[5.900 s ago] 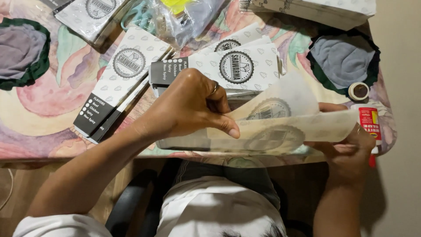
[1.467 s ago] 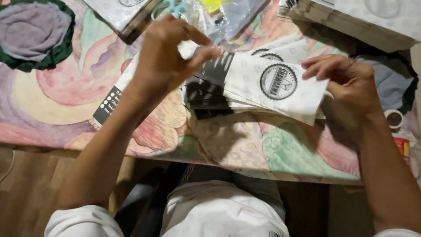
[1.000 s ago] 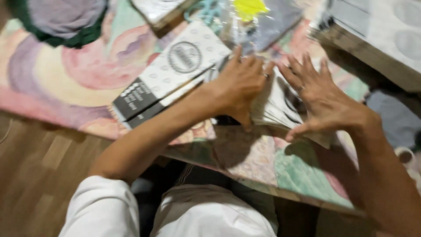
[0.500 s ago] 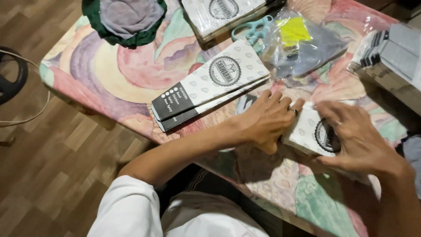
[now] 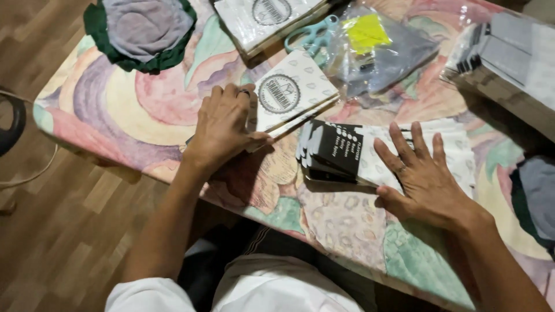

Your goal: The person repeatedly picks up flat paper wrappers printed with a 'Shawarma' logo, folds them in half lengthwise, and places them into a growing stack. The person handles the wrappers one at a time throughout the clip.

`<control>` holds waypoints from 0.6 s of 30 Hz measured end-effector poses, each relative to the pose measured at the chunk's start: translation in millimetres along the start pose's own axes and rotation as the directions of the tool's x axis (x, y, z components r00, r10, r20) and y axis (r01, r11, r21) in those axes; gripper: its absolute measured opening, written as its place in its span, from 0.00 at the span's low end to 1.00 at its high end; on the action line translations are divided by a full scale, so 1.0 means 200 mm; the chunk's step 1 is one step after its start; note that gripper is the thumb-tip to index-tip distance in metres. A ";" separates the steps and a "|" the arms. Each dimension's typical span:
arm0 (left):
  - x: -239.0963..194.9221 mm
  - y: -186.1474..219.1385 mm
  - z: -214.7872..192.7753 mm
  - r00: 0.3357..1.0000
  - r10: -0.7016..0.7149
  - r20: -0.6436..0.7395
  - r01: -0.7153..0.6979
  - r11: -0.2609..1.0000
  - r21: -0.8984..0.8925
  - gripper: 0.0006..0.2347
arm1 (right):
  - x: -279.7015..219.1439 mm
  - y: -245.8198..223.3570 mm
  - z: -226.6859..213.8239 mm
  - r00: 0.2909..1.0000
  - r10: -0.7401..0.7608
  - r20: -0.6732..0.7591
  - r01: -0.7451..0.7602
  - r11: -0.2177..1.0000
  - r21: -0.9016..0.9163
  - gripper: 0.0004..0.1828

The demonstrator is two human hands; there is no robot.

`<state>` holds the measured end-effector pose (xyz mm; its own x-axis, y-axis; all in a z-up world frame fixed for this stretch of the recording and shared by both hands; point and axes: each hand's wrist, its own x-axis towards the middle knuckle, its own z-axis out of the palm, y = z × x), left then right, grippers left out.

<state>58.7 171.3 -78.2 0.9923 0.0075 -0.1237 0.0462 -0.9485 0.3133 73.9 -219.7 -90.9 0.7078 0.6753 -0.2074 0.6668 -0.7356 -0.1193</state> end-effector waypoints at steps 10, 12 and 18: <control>0.01 -0.09 -0.07 0.945 0.159 -0.285 -0.257 0.900 -0.352 0.16 | -0.13 -0.08 -0.21 0.995 0.089 -0.042 -0.069 0.938 0.340 0.53; -0.04 -0.06 -0.15 0.929 0.168 -0.330 -0.284 0.895 -0.345 0.10 | -0.17 -0.08 -0.23 0.989 0.125 -0.079 -0.089 0.929 0.358 0.52; -0.27 0.23 -0.42 0.796 0.370 -0.479 -0.600 0.591 -0.540 0.07 | -0.33 -0.12 -0.30 0.803 0.060 -0.593 0.293 0.827 0.480 0.33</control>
<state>16.9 154.7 22.0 0.8621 -0.1934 0.4685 -0.5055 -0.3942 0.7675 24.1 -243.6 -15.9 0.7467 0.5296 0.4025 0.6468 -0.4366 -0.6254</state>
